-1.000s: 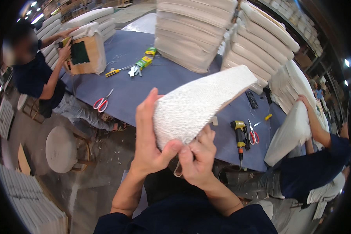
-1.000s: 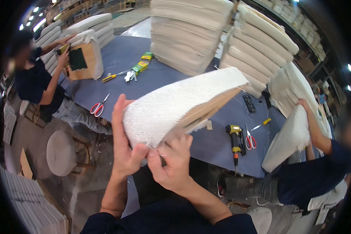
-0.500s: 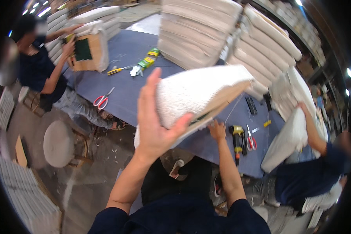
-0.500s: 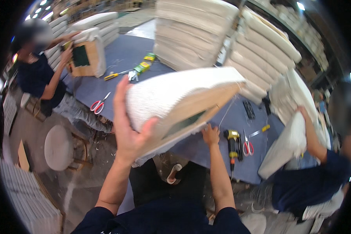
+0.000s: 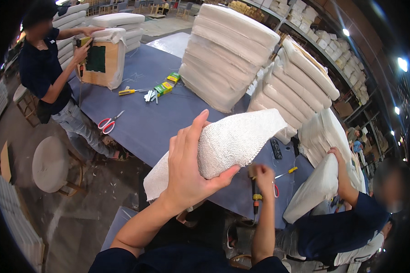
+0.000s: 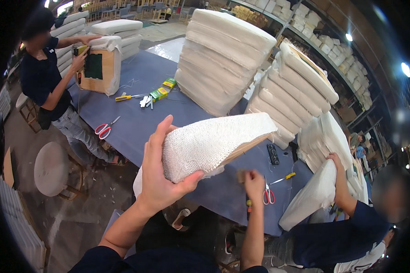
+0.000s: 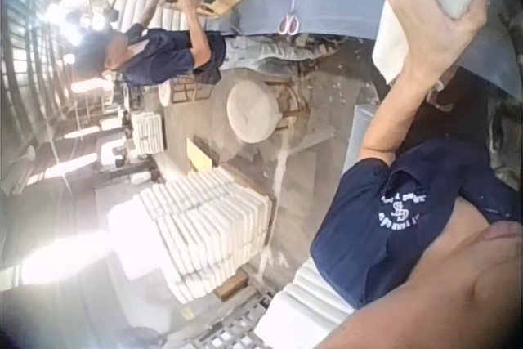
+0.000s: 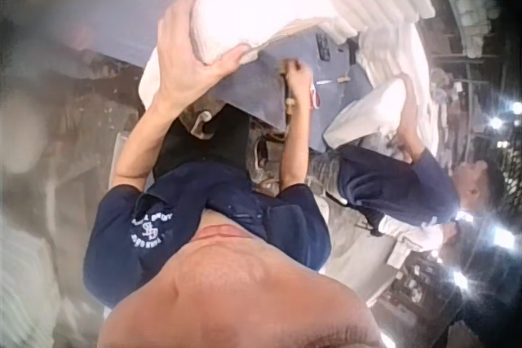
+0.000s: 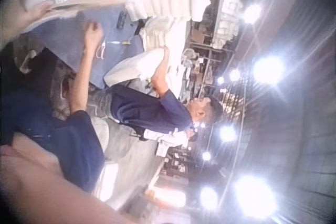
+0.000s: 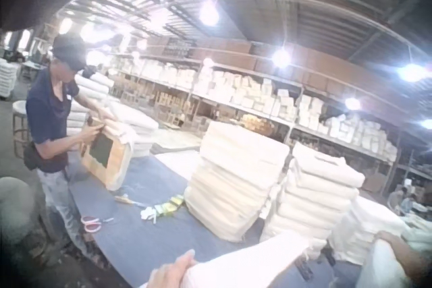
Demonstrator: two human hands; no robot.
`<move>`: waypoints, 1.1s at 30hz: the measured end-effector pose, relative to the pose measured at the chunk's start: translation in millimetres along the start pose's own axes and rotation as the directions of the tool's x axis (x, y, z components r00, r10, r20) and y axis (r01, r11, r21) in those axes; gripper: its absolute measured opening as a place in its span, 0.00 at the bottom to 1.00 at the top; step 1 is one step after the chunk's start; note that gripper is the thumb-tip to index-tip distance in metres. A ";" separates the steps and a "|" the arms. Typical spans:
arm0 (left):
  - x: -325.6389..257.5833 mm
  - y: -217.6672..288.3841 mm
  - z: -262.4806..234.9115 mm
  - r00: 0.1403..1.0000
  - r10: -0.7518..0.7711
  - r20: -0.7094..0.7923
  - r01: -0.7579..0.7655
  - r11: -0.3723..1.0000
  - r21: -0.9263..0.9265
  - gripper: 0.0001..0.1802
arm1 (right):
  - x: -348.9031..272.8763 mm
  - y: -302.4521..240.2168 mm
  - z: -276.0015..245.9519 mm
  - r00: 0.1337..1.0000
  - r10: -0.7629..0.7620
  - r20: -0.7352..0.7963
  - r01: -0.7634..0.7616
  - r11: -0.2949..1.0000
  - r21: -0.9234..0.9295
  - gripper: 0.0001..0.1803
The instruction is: The person wraps white fabric around a rectangular cushion base and secures it using a staple gun. They repeatedly fold the fabric edges and apply staples along the sides, then flip the cushion to work on other edges. The person handles multiple cushion units, stacking completed ones on the table.
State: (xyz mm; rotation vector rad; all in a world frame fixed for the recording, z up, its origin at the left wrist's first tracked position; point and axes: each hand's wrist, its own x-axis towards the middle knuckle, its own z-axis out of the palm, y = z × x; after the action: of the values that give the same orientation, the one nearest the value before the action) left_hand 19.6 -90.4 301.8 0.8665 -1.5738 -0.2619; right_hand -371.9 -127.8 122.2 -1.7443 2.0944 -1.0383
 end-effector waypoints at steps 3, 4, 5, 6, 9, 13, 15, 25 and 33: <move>-4.0 8.0 3.6 0.999 0.036 0.014 -0.037 0.999 0.017 0.64 | -19.1 -151.2 -98.6 0.985 -0.013 -0.169 0.100 0.852 0.514 0.13; -4.4 13.0 7.6 0.998 0.054 0.021 -0.054 0.999 0.001 0.64 | -30.2 -181.4 -121.7 0.971 -0.071 -0.229 0.193 0.795 0.575 0.12; -5.4 17.9 10.4 0.997 0.068 0.033 -0.068 0.998 -0.009 0.65 | -40.0 -205.8 -136.8 0.948 -0.125 -0.291 0.288 0.725 0.625 0.12; -6.8 22.7 13.7 0.996 0.082 0.045 -0.081 0.997 -0.015 0.65 | -47.7 -229.2 -142.0 0.916 -0.226 -0.331 0.381 0.747 0.545 0.11; -9.4 32.6 22.3 0.994 0.101 0.050 -0.099 0.995 -0.034 0.65 | -54.6 -290.8 -138.0 0.805 -0.556 -0.205 0.593 0.744 0.308 0.13; -11.0 38.4 24.2 0.995 0.085 0.058 -0.081 0.995 -0.053 0.66 | -57.4 -306.0 -117.4 0.706 -0.683 -0.190 0.708 0.670 0.222 0.11; -10.8 39.1 27.6 0.994 0.096 0.058 -0.091 0.993 -0.079 0.66 | -56.5 -299.7 -111.7 0.649 -0.722 -0.240 0.760 0.625 0.176 0.10; -10.8 45.1 29.3 0.995 0.093 0.041 -0.089 0.991 -0.095 0.67 | -58.0 -293.8 -106.3 0.575 -0.767 -0.284 0.809 0.584 0.062 0.14; -8.0 44.0 32.3 0.987 0.149 0.055 -0.147 0.988 -0.043 0.62 | -68.0 -317.0 -124.4 0.850 -0.522 -0.074 0.526 0.831 0.181 0.14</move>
State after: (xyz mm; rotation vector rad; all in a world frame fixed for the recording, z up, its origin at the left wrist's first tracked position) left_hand -27.1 -64.8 315.9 0.7137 -1.6731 -0.2114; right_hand -182.3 -32.4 396.9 -2.2661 1.4721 -1.3474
